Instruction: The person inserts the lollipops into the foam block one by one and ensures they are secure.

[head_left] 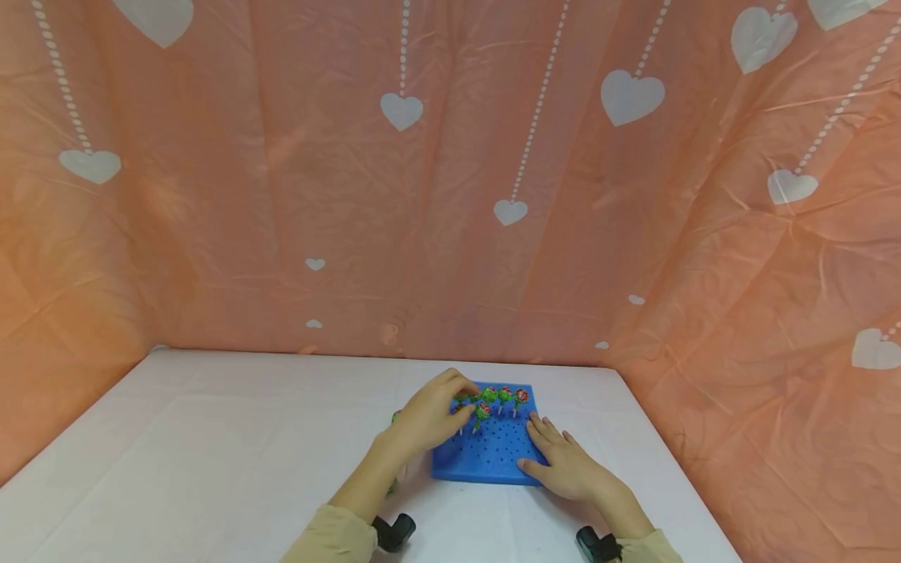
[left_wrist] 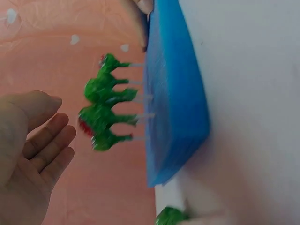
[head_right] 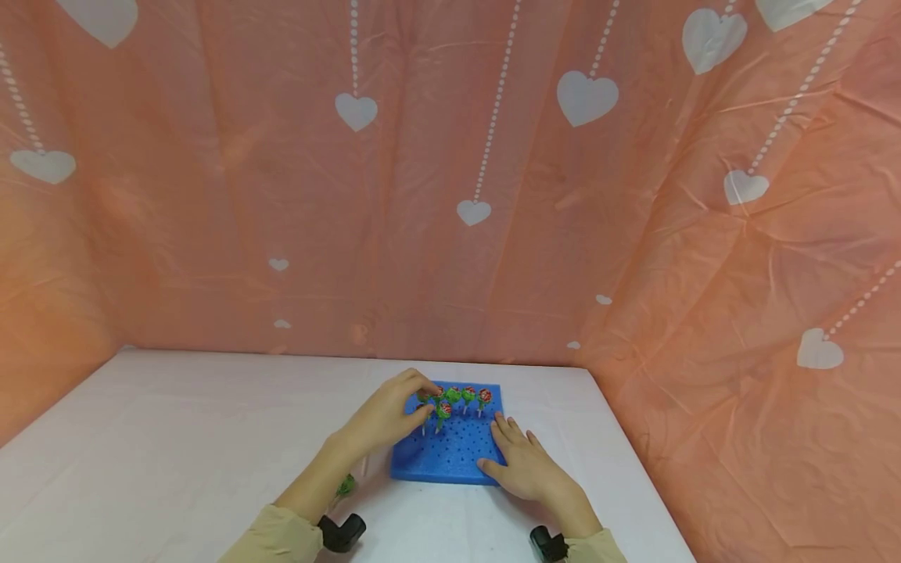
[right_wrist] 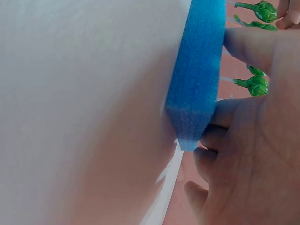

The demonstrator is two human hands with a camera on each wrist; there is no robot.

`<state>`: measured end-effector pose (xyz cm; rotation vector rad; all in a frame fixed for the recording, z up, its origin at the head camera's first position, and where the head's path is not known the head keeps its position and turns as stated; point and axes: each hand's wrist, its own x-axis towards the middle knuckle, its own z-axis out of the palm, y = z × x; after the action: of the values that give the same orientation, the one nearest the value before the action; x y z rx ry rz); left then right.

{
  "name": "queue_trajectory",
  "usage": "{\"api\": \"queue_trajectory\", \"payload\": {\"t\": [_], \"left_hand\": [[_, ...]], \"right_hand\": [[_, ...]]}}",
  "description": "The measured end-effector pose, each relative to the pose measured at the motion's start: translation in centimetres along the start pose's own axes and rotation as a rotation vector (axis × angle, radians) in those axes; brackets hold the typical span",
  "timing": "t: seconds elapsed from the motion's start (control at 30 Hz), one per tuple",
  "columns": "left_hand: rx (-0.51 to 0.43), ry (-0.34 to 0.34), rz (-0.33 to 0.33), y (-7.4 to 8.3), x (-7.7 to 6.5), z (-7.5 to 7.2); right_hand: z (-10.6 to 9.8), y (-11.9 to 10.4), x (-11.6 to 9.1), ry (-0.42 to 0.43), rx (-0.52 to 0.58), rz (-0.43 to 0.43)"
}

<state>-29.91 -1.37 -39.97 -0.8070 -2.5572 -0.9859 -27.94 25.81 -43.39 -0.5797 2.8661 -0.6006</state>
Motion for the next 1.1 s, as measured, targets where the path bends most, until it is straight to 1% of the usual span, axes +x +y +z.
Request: {"api": "queue_trajectory", "payload": {"t": [0.07, 0.13, 0.33, 0.43, 0.67, 0.77, 0.97, 1.1], "left_hand": [[0.000, 0.013, 0.005, -0.2, -0.2, -0.7], [0.012, 0.024, -0.004, -0.5, -0.4, -1.4], [0.039, 0.052, -0.075, -2.2, -1.4, -3.2], [0.051, 0.062, -0.103, -3.3, -1.8, -3.7], [0.044, 0.072, -0.117, -5.8, -2.6, -4.4], [0.047, 0.041, -0.140, -6.7, -2.8, -4.5], [0.046, -0.092, -0.201, -7.9, -3.1, -4.8], [0.024, -0.167, -0.214, -8.4, -3.2, -4.7]], "right_hand": [[0.0, 0.0, 0.0, 0.000, 0.000, -0.002], [0.0, 0.1, 0.0, 0.001, -0.001, -0.004], [-0.1, 0.1, -0.1, -0.001, 0.006, -0.002], [-0.1, 0.1, -0.1, -0.004, 0.008, 0.002], [0.1, 0.2, -0.1, -0.006, 0.009, -0.004], [0.2, 0.3, -0.1, -0.008, 0.007, 0.001], [0.1, 0.1, 0.0, -0.003, 0.005, 0.000], [0.0, 0.0, 0.0, -0.004, 0.001, -0.002]]}}
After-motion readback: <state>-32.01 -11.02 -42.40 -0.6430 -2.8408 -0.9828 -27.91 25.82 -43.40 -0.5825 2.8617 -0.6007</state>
